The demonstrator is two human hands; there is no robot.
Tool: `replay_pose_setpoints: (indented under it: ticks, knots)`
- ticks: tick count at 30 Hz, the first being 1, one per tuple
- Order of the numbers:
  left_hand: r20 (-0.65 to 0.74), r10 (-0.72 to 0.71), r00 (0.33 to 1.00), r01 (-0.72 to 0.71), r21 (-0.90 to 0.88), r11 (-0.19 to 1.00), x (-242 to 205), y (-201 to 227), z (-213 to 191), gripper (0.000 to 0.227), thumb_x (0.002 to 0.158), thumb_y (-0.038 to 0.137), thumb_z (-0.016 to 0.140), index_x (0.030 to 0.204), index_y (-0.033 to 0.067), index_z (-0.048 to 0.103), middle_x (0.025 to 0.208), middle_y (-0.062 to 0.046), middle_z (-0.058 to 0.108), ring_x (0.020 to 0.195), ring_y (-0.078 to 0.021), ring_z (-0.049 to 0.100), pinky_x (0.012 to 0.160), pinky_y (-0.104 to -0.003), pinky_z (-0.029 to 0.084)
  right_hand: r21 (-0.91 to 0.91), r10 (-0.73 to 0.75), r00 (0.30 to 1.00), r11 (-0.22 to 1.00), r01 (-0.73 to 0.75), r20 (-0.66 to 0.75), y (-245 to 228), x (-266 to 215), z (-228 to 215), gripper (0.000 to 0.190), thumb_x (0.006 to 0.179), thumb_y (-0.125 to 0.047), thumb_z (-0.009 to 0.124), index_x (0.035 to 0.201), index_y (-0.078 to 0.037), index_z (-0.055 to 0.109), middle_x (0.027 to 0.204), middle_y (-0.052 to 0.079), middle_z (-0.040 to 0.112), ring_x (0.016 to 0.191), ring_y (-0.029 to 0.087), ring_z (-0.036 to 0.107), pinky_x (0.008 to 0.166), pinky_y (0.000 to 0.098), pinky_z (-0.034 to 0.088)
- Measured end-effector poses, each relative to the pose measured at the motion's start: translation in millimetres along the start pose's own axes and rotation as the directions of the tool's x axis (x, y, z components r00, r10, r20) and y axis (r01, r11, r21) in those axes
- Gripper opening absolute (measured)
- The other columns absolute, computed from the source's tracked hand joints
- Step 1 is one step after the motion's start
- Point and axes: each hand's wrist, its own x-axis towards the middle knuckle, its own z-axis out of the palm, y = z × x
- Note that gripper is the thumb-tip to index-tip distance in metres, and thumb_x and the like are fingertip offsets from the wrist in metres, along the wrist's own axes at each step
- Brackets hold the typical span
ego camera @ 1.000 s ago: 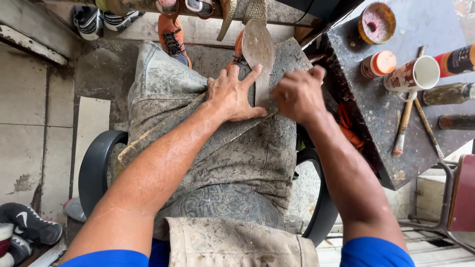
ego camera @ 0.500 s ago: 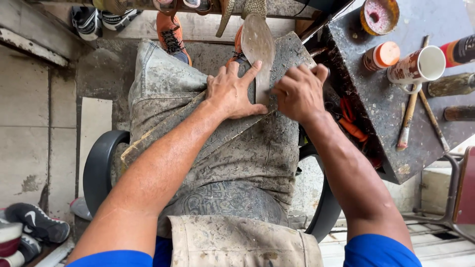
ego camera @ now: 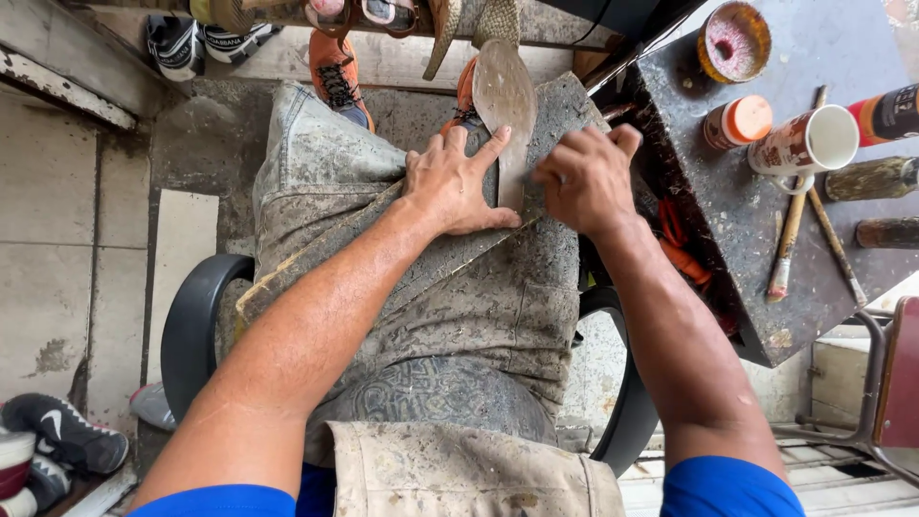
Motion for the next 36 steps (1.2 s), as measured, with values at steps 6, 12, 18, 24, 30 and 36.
replay_pose_setpoints:
  ticks: [6, 12, 18, 24, 30, 36]
  knots:
    - [-0.014, 0.0, 1.0, -0.001, -0.037, 0.999, -0.9, 0.9, -2.6, 0.113, 0.074, 0.083, 0.076, 0.162, 0.0286, 0.03, 0.134, -0.026, 0.05, 0.117, -0.039, 0.059, 0.091, -0.061, 0.051, 0.086, -0.009, 0.999, 0.996, 0.005, 0.046, -29.0, -2.2, -18.7, 0.024, 0.091, -0.034, 0.076, 0.076, -0.025, 0.059, 0.076, -0.002, 0.054, 0.073, 0.024, 0.055, 0.085, 0.0441, 0.032]
    - [0.011, -0.001, 1.0, 0.001, -0.01, 1.0, 5.7, -5.7, 9.0, 0.115, 0.073, 0.08, 0.078, 0.163, 0.0296, 0.027, 0.136, -0.022, 0.048, 0.12, -0.039, 0.057, 0.092, -0.061, 0.05, -0.108, 0.003, 1.0, 0.994, -0.004, -0.017, -5.0, -5.0, 6.5, 0.027, 0.095, -0.028, 0.072, 0.074, -0.027, 0.056, 0.077, -0.003, 0.054, 0.072, 0.02, 0.055, 0.081, 0.0392, 0.03]
    - [0.112, -0.004, 0.994, 0.015, -0.092, 0.996, -24.0, 17.2, -30.0, 0.121, 0.06, 0.079, 0.084, 0.158, 0.023, 0.04, 0.164, -0.032, 0.018, 0.153, -0.0493, 0.015, 0.114, -0.077, 0.005, 0.035, 0.1, 0.989, 0.994, -0.104, 0.112, -23.5, -12.2, -51.0, 0.02, 0.084, -0.032, 0.08, 0.073, -0.032, 0.064, 0.075, -0.008, 0.06, 0.078, 0.015, 0.064, 0.084, 0.0371, 0.031]
    - [0.02, 0.007, 1.0, -0.004, -0.126, 0.992, -28.7, 14.5, -15.5, 0.082, 0.08, 0.059, 0.081, 0.148, 0.0244, 0.051, 0.161, -0.03, 0.023, 0.151, -0.0477, 0.022, 0.11, -0.083, 0.007, 0.01, 0.183, 0.98, 0.983, -0.184, 0.072, 6.9, 5.5, -38.1, 0.018, 0.084, -0.031, 0.085, 0.09, -0.023, 0.07, 0.082, -0.001, 0.06, 0.087, 0.023, 0.063, 0.088, 0.044, 0.032]
    - [0.116, -0.056, 0.992, 0.066, -0.082, 0.994, -17.7, 13.4, -18.7, 0.106, 0.072, 0.068, 0.081, 0.159, 0.0279, 0.036, 0.164, -0.025, 0.02, 0.15, -0.0429, 0.026, 0.106, -0.087, 0.012, -0.134, 0.166, 0.986, 0.977, -0.166, -0.01, 30.6, 20.3, 16.8, 0.015, 0.085, -0.032, 0.082, 0.084, -0.023, 0.07, 0.077, 0.0, 0.057, 0.081, 0.022, 0.062, 0.09, 0.0432, 0.034]
    - [0.141, -0.069, 0.988, 0.08, -0.073, 0.994, -14.2, 8.6, -15.6, 0.111, 0.069, 0.076, 0.08, 0.16, 0.0328, 0.032, 0.163, -0.022, 0.02, 0.142, -0.0425, 0.04, 0.104, -0.088, 0.02, -0.065, 0.132, 0.99, 0.99, -0.128, 0.055, 42.7, -9.6, 19.4, 0.021, 0.081, -0.035, 0.085, 0.08, -0.025, 0.067, 0.079, -0.003, 0.057, 0.082, 0.021, 0.061, 0.09, 0.0438, 0.034]
